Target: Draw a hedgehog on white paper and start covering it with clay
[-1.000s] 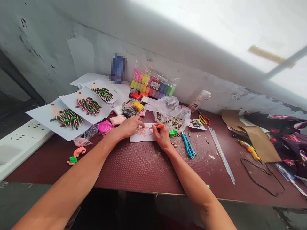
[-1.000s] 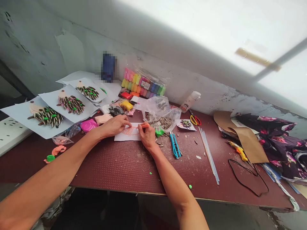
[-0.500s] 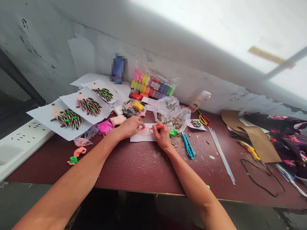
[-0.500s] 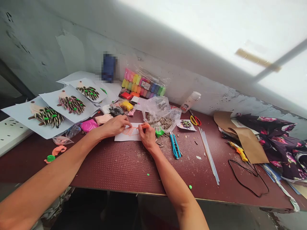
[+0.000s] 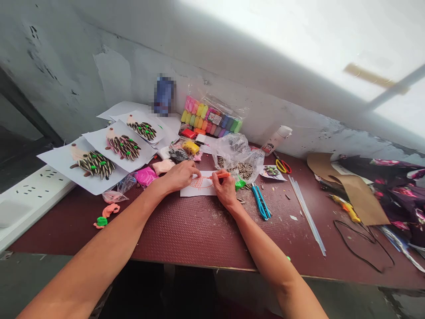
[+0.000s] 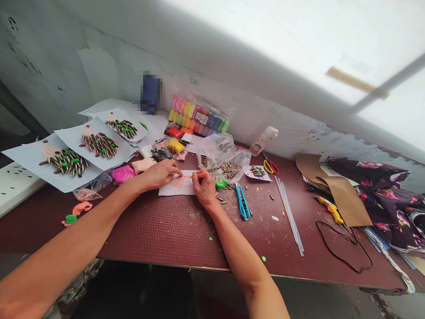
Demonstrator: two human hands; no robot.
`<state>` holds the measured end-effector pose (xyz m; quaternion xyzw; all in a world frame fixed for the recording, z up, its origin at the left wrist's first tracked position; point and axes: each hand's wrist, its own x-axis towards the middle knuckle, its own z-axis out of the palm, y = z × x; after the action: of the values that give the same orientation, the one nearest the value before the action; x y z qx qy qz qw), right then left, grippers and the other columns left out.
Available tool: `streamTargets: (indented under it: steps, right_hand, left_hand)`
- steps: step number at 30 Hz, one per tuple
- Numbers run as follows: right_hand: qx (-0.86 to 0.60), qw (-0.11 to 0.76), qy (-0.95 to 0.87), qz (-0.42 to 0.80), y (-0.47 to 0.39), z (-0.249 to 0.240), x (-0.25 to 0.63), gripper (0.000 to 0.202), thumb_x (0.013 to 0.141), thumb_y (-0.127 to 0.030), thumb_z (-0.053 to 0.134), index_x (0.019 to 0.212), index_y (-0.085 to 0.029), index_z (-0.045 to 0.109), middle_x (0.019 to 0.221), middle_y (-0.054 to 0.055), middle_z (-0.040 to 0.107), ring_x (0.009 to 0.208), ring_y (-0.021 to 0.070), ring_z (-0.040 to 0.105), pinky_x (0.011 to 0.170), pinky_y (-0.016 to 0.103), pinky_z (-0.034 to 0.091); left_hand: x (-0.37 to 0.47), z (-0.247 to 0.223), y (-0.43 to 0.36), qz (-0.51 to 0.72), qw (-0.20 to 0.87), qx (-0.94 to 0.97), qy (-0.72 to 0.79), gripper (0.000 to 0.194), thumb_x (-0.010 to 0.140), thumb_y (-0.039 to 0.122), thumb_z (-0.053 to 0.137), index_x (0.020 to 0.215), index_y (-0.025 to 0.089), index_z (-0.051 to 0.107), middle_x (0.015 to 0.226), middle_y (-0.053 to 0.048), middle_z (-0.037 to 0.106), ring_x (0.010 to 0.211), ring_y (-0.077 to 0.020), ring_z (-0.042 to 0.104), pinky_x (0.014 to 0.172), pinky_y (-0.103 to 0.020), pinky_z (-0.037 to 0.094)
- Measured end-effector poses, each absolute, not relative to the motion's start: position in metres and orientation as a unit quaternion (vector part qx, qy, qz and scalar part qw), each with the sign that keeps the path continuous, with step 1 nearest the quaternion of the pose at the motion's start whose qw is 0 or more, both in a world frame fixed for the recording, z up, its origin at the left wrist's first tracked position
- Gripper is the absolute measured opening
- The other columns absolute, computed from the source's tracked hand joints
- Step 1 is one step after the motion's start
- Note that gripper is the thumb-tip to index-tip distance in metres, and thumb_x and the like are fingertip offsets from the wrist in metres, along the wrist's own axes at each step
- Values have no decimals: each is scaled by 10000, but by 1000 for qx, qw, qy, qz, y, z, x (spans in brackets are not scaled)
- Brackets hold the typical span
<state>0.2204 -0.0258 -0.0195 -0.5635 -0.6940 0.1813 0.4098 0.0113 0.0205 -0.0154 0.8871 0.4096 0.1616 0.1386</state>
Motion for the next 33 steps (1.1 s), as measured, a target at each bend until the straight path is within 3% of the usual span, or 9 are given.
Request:
streamTargets:
  steps: [6,22,33]
  right_hand:
    - [-540,397,-718,187,-27,-18,219,317,941,-439,500,754,-208,610,641,-4,589,531,126,485,545,259,367]
    - [-508,387,-742,206,-27,-15,219,346,949,-425,507,752,-200,683,712,25,649,594,143,578,600,266,413]
    - [-527,385,-735,185,-25,-19,220,385,957,-492,492,765,-202,658,685,16,638,564,139,536,588,271,410]
  left_hand:
    - [12,-13,19,161,141,886,411,415,847,43,490,1071,239,779,1036,-73,662,1022,-218,606,937,-341,482]
    - [11,-18,21,173,140,886,406,399,845,62,502,1061,245,782,989,-68,653,993,-213,607,919,-335,492]
    - [11,-19,22,170,142,887,405,386,856,60,505,1053,245,780,989,-67,647,993,-209,600,916,-327,475]
